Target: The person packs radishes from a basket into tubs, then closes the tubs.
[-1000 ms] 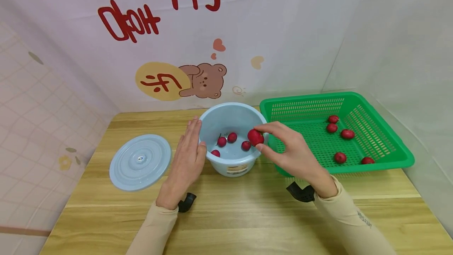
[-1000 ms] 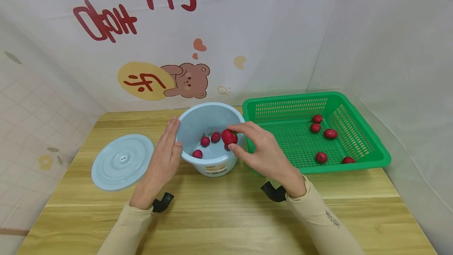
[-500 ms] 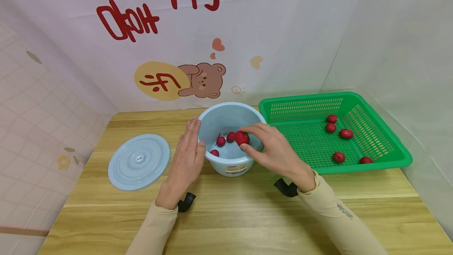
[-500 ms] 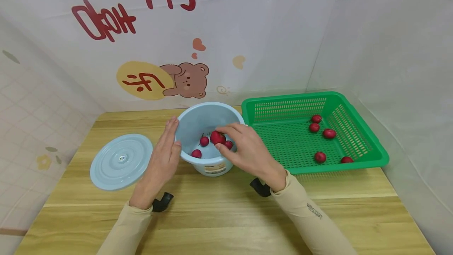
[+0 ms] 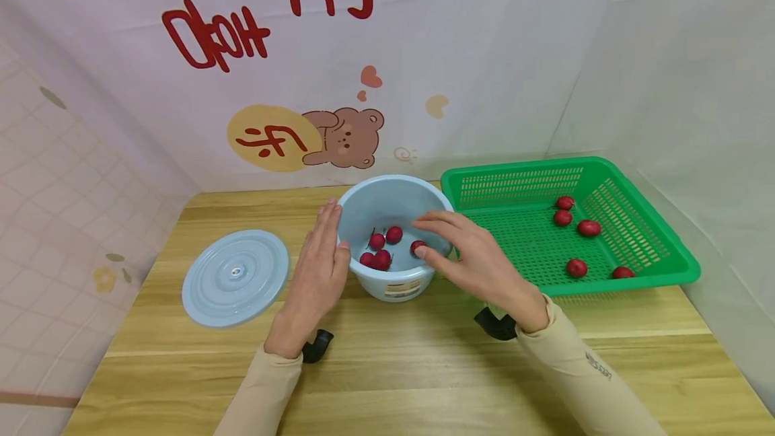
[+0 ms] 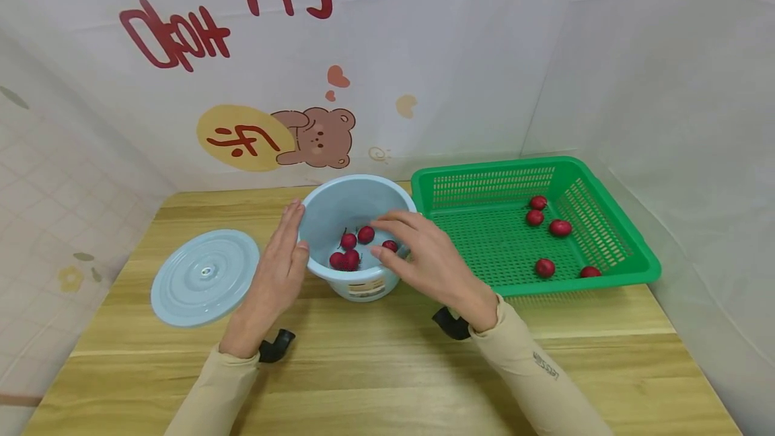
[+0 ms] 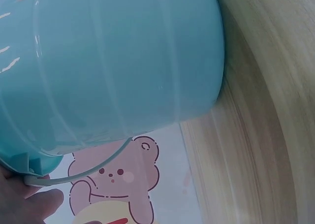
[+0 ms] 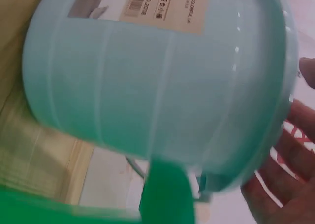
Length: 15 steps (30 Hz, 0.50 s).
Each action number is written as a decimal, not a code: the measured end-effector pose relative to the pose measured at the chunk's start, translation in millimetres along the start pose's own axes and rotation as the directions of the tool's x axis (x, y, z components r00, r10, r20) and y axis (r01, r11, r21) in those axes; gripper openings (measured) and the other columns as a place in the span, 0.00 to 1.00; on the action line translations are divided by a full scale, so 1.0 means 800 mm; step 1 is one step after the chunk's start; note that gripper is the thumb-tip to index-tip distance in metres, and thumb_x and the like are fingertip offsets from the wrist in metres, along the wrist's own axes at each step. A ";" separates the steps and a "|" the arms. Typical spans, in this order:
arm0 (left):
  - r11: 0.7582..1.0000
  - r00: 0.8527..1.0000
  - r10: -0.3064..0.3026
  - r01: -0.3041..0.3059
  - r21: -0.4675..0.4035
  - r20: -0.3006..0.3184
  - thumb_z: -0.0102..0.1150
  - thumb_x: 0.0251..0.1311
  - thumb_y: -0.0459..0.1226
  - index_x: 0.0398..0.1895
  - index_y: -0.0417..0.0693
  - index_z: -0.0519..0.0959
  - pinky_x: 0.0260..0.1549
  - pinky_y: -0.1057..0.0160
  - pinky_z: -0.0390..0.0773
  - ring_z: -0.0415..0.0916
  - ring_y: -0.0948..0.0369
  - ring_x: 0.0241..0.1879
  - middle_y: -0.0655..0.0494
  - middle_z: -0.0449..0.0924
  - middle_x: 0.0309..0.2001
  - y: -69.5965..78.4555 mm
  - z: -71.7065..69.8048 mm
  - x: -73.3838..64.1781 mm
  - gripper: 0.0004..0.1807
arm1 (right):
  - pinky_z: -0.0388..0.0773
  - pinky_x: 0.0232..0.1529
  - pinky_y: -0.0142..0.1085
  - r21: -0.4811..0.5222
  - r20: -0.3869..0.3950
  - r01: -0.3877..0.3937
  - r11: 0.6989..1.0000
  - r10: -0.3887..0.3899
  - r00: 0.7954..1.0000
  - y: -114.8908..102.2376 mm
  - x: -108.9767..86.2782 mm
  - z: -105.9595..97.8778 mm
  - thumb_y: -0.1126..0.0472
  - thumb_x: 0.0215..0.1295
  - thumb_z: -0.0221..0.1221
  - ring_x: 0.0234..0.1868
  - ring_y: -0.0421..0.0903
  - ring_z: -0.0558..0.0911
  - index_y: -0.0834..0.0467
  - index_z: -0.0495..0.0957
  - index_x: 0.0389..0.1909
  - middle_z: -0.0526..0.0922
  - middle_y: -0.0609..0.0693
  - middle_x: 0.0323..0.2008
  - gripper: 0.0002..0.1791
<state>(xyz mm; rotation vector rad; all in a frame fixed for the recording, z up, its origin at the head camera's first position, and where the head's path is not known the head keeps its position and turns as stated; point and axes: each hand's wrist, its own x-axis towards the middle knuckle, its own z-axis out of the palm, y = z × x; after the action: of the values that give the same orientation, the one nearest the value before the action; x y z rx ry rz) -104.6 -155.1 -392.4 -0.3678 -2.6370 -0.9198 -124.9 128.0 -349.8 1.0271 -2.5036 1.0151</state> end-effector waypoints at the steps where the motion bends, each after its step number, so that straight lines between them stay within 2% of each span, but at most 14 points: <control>1: 1.000 1.000 0.000 0.000 0.000 0.000 0.39 0.78 0.39 0.82 0.40 0.53 0.75 0.36 0.51 0.42 0.54 0.82 0.51 0.48 0.83 0.000 0.000 0.000 0.33 | 0.81 0.57 0.49 0.019 -0.012 0.007 1.000 -0.006 1.000 0.001 -0.004 -0.003 0.54 0.68 0.68 0.64 0.49 0.78 0.53 0.82 0.62 0.81 0.49 0.63 0.22; 4: 1.000 1.000 -0.004 0.004 0.000 0.004 0.39 0.78 0.39 0.82 0.40 0.53 0.75 0.36 0.51 0.42 0.54 0.82 0.51 0.48 0.83 0.000 0.000 0.000 0.33 | 0.81 0.57 0.45 0.052 -0.056 0.041 0.998 -0.038 0.998 0.006 -0.014 -0.013 0.60 0.66 0.69 0.62 0.47 0.81 0.53 0.83 0.61 0.83 0.47 0.60 0.22; 10: 1.000 1.000 -0.008 0.008 -0.004 0.007 0.37 0.78 0.40 0.82 0.40 0.53 0.75 0.36 0.51 0.42 0.53 0.82 0.51 0.47 0.83 0.000 0.001 0.000 0.33 | 0.76 0.60 0.29 0.072 -0.134 0.107 0.992 -0.097 0.986 0.018 -0.034 -0.034 0.69 0.58 0.71 0.58 0.47 0.84 0.56 0.85 0.58 0.86 0.48 0.55 0.24; 12: 1.000 1.000 -0.007 0.007 -0.006 0.004 0.37 0.77 0.40 0.82 0.40 0.53 0.75 0.36 0.51 0.42 0.53 0.82 0.51 0.47 0.83 0.000 0.001 0.000 0.33 | 0.75 0.60 0.27 0.071 -0.155 0.119 0.990 -0.107 0.982 0.023 -0.040 -0.041 0.69 0.58 0.71 0.57 0.46 0.84 0.56 0.85 0.58 0.87 0.49 0.54 0.24; 15: 1.000 1.000 -0.007 0.007 -0.006 0.002 0.37 0.77 0.40 0.82 0.40 0.53 0.75 0.36 0.52 0.43 0.52 0.82 0.51 0.48 0.83 0.000 0.002 0.000 0.33 | 0.75 0.60 0.27 0.063 -0.200 0.139 0.988 -0.124 0.972 0.034 -0.049 -0.049 0.63 0.63 0.70 0.57 0.45 0.84 0.57 0.85 0.57 0.87 0.50 0.53 0.20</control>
<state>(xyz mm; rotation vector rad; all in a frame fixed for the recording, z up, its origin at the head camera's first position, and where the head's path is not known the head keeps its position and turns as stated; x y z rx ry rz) -105.2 -154.0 -393.5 -0.3610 -2.6393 -0.9303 -116.3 189.4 -353.0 1.0443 -2.2248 1.1212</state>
